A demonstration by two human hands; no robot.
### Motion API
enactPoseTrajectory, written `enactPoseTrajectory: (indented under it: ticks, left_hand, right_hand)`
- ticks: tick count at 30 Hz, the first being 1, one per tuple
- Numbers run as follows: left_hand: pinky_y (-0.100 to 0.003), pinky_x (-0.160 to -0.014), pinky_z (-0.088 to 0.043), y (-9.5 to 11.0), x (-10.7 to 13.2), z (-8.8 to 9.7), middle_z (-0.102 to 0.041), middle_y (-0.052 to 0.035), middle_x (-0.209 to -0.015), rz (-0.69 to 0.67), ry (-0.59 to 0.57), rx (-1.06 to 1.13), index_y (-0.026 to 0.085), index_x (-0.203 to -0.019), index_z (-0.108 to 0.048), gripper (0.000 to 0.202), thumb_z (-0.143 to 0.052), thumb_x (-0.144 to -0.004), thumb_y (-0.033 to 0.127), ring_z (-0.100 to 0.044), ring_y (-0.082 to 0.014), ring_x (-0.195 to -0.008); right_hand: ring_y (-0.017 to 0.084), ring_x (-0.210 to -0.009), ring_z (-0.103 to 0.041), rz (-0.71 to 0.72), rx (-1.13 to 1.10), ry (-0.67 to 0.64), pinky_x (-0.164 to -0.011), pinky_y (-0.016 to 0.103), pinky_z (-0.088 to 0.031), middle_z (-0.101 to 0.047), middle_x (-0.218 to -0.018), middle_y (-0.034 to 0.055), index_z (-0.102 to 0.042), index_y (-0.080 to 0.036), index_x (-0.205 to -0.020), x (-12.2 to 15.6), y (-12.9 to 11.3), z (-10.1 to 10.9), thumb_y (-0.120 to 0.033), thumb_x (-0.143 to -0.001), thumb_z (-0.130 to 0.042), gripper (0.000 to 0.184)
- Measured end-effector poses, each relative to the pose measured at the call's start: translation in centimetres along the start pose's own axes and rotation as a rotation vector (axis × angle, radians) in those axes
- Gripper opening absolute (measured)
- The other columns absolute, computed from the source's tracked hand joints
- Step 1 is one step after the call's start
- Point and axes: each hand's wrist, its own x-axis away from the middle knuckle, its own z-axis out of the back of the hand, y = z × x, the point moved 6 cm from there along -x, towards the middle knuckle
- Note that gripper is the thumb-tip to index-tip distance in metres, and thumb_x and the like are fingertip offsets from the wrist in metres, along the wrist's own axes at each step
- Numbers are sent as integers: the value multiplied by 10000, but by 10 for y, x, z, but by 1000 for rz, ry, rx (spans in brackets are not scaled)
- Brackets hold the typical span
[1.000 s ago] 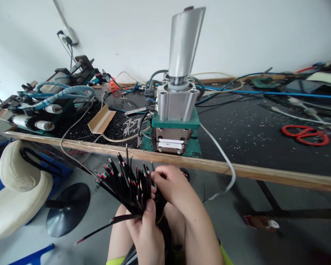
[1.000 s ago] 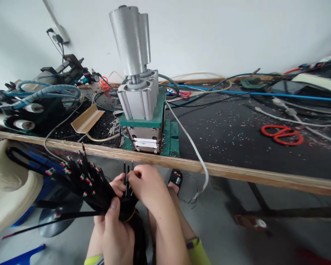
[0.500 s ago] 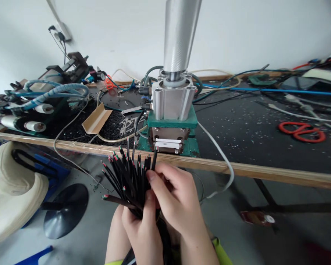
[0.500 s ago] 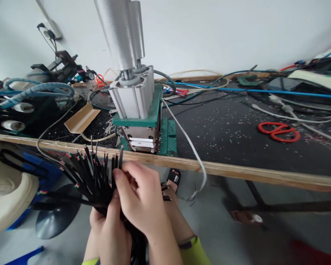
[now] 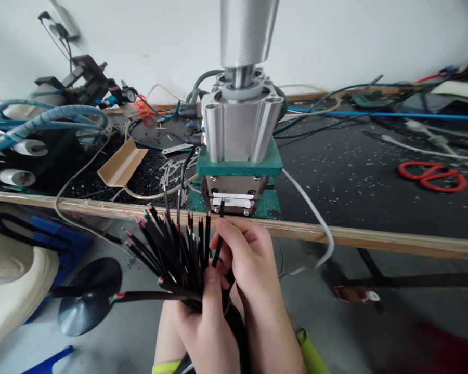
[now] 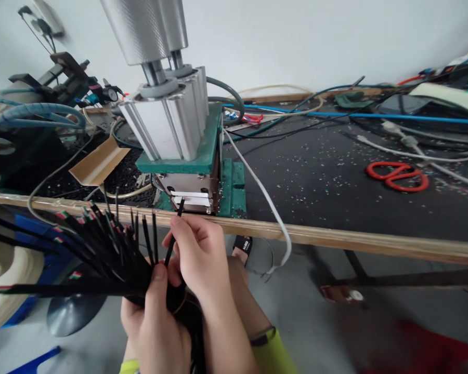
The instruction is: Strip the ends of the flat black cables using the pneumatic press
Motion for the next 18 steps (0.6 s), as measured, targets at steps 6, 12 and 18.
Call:
enactPoseTrajectory:
  ticks: [6,12,18]
  left_hand:
    - [-244,-718,-665,8,0,-11,-815,23,-774,-22,-19,43,217,-913,-839,207,-995,-783,183,-802,-178,-709]
    - [-243,-649,-657,13,0,-18,-779,29,-711,-35,4,27,215,-880,-831,192,-967,-767,142,-796,-191,-672]
    - [-247,-627,-654,15,1,-18,-781,26,-708,-10,52,-4,211,-877,-824,191,-957,-759,141,-790,-194,-663]
  right_hand:
    - [83,-251,-427,-43,-20,74,-275,167,-245,-471,-381,-69,-630,-231,-560,-5,-4,-2,-475,-908,-796,456]
    - [77,-229,-384,-75,-55,144,-253,166,-207,-424,-351,-86,-607,-242,-526,-7,-5,-3,-450,-871,-774,436]
    - [75,-238,-398,-90,-60,141,-263,158,-214,-448,-346,-79,-607,-239,-521,-8,-5,-7,-444,-838,-793,421]
